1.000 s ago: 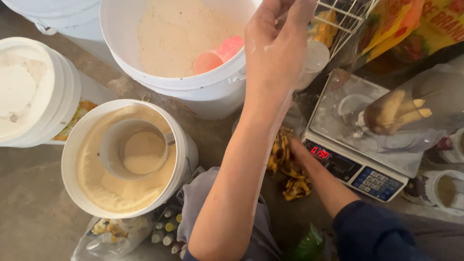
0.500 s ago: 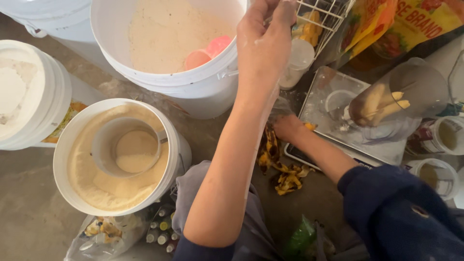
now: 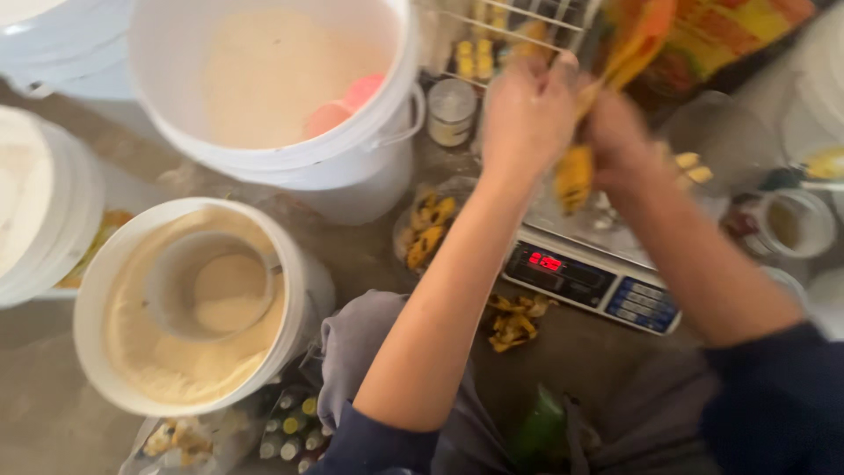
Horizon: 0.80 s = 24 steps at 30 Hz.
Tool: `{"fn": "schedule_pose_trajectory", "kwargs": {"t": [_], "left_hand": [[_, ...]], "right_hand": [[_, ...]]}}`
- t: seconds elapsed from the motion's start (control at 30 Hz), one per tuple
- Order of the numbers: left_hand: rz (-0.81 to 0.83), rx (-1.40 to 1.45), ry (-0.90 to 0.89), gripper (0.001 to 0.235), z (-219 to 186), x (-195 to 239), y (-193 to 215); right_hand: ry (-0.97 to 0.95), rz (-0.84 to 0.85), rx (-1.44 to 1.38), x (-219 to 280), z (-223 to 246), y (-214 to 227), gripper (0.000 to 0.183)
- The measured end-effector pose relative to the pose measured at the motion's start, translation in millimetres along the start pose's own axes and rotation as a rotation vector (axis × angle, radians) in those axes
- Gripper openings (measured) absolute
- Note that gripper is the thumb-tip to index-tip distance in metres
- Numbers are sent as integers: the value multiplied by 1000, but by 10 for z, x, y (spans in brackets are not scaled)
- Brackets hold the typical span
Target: The person peels multiple bananas by hand and places them into a blender jar on a digital scale. They discard the peels into a plastic bag and later handle small bottles and a bag of powder, placing them into a bucket.
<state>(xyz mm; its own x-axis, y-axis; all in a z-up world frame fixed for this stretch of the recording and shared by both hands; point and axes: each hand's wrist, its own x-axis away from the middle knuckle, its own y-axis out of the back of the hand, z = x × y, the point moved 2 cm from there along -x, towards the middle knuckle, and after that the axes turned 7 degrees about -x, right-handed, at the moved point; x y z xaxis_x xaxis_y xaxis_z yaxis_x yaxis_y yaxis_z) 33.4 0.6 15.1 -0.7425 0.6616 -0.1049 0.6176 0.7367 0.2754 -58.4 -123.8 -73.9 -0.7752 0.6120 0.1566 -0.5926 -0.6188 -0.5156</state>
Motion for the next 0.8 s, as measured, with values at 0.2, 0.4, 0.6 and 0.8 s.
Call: {"fn": "schedule_pose_trajectory", "kwargs": {"t": [0.2, 0.4, 0.6, 0.8], "left_hand": [[696, 484, 444, 52, -117, 455, -1186], [804, 459, 460, 43, -226, 656, -1948], [637, 522, 519, 39, -76, 615, -2494], [459, 867, 802, 41, 18, 253, -2521]], "right_hand": [[505, -248, 437, 1039, 1152, 154, 30], [849, -322, 1344, 1804, 1469, 672, 13], [842, -269, 1517, 2175, 1584, 1091, 9], [770, -162, 1148, 2591, 1546, 1074, 6]]}}
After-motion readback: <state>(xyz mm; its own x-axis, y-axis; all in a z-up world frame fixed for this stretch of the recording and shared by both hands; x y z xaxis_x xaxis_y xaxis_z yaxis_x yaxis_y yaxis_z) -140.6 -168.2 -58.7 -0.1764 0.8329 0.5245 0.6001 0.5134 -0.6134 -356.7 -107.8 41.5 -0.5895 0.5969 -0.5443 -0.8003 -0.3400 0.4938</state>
